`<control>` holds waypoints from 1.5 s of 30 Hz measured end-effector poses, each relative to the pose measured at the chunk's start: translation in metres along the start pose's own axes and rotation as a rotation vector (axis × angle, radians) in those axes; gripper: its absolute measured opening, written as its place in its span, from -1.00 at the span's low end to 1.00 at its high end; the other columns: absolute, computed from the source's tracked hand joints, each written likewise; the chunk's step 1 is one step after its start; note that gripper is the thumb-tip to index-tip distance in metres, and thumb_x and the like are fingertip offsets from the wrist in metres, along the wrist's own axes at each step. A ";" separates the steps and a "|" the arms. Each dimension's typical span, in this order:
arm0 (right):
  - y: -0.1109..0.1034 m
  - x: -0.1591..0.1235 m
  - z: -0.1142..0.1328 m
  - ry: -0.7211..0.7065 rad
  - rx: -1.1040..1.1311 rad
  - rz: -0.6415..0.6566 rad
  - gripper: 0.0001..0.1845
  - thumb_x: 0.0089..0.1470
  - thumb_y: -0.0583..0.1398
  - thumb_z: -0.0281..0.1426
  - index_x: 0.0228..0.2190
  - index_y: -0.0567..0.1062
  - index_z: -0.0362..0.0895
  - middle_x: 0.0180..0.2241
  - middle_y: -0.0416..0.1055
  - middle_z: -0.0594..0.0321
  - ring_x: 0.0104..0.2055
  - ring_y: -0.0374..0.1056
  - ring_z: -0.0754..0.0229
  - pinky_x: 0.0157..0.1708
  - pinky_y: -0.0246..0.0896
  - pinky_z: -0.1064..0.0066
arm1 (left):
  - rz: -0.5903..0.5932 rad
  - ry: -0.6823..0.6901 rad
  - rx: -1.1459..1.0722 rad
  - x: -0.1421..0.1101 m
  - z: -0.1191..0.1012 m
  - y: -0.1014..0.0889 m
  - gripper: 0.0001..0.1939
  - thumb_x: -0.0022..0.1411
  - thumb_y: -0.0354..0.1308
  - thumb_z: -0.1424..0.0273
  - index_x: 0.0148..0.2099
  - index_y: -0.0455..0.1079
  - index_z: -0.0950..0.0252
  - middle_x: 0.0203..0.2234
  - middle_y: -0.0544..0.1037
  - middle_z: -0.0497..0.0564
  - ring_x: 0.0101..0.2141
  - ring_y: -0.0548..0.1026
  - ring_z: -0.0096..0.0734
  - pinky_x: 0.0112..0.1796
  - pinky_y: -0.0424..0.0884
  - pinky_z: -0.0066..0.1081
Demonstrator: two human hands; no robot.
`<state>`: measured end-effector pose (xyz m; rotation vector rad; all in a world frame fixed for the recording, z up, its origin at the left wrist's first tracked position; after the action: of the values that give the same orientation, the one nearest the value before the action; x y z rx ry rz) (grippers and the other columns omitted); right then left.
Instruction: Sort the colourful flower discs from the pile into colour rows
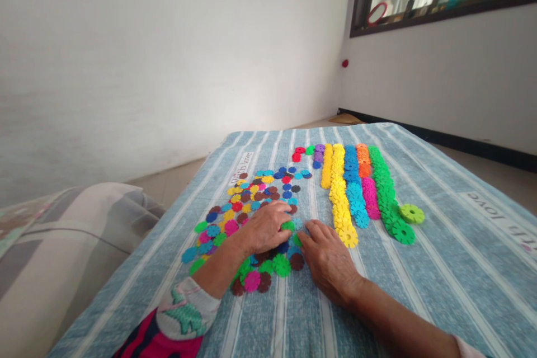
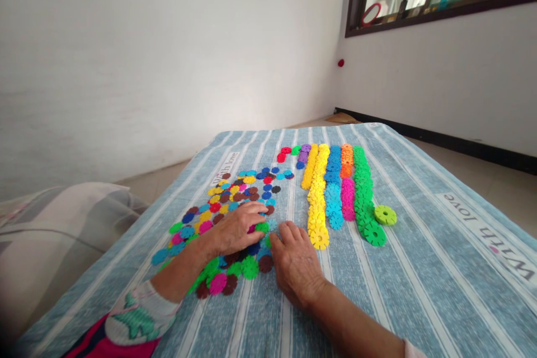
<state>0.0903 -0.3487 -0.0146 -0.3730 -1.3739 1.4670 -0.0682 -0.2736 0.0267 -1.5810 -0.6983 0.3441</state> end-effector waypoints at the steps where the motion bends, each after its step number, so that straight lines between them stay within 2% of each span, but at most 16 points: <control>1: 0.000 0.000 0.000 0.002 -0.003 0.007 -0.80 0.19 0.09 -0.57 -0.16 0.43 -0.16 -0.09 0.34 0.01 0.06 0.18 -0.08 -0.01 0.19 0.06 | 0.019 -0.010 0.004 0.000 0.000 0.000 -0.93 0.10 0.15 0.48 -0.36 0.47 0.33 -0.12 0.53 0.13 -0.01 0.42 -0.15 0.07 0.34 -0.20; 7: -0.002 0.000 0.001 0.002 -0.014 0.026 -0.74 0.19 0.09 -0.58 -0.10 0.42 -0.18 -0.08 0.34 0.00 0.04 0.19 -0.08 -0.02 0.19 0.06 | 0.079 -0.069 -0.026 0.000 0.002 0.000 -0.91 0.11 0.16 0.47 -0.32 0.49 0.32 -0.02 0.48 0.15 0.07 0.38 -0.09 0.11 0.30 -0.13; 14: -0.003 0.000 0.001 -0.026 -0.030 0.031 -0.76 0.19 0.11 -0.56 -0.10 0.44 -0.18 -0.11 0.36 0.00 -0.02 0.21 -0.09 -0.06 0.20 0.08 | 0.156 -0.140 -0.020 0.001 -0.001 -0.002 -0.88 0.14 0.16 0.44 -0.30 0.50 0.34 0.05 0.44 0.19 0.13 0.32 -0.08 0.15 0.24 -0.16; 21: -0.002 0.000 -0.001 -0.041 0.002 -0.004 -0.84 0.17 0.13 -0.57 -0.20 0.45 -0.20 -0.20 0.36 0.05 -0.06 0.22 -0.04 -0.06 0.17 0.13 | 0.092 -0.175 -0.052 -0.001 0.000 -0.001 -0.91 0.09 0.17 0.48 -0.31 0.48 0.34 0.04 0.45 0.20 0.12 0.33 -0.08 0.13 0.27 -0.17; 27: -0.003 0.001 0.000 -0.062 -0.061 0.052 -0.94 0.17 0.16 -0.54 -0.31 0.44 -0.18 -0.29 0.36 0.11 -0.17 0.22 -0.02 -0.16 0.17 0.17 | 0.069 -0.217 -0.122 -0.002 0.000 -0.002 -0.87 0.03 0.17 0.53 -0.29 0.42 0.34 0.05 0.44 0.22 0.13 0.32 -0.06 0.14 0.24 -0.14; 34: -0.003 0.001 -0.001 -0.070 -0.077 0.065 -0.91 0.15 0.16 -0.58 -0.32 0.44 -0.18 -0.29 0.35 0.12 -0.18 0.21 0.00 -0.18 0.14 0.20 | 0.047 -0.278 -0.218 -0.002 0.000 -0.003 -0.87 -0.04 0.18 0.55 -0.38 0.32 0.29 0.07 0.42 0.22 0.12 0.33 -0.09 0.11 0.27 -0.17; 45: -0.003 0.000 -0.003 -0.082 -0.054 0.043 -0.89 0.11 0.18 -0.61 -0.35 0.44 -0.18 -0.30 0.35 0.14 -0.19 0.20 0.03 -0.17 0.14 0.24 | -0.027 -0.230 -0.248 0.000 0.000 -0.002 -0.77 -0.05 0.16 0.58 -0.52 0.15 0.26 -0.06 0.52 0.14 0.02 0.44 -0.22 0.01 0.33 -0.29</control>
<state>0.0942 -0.3482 -0.0125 -0.3826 -1.4815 1.4962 -0.0685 -0.2729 0.0285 -1.7814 -0.9689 0.4373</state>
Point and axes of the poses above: each hand's wrist, its own x-axis towards the middle knuckle, its own y-axis out of the palm, z = x × y, the point moved 2 cm from there along x, towards the middle knuckle
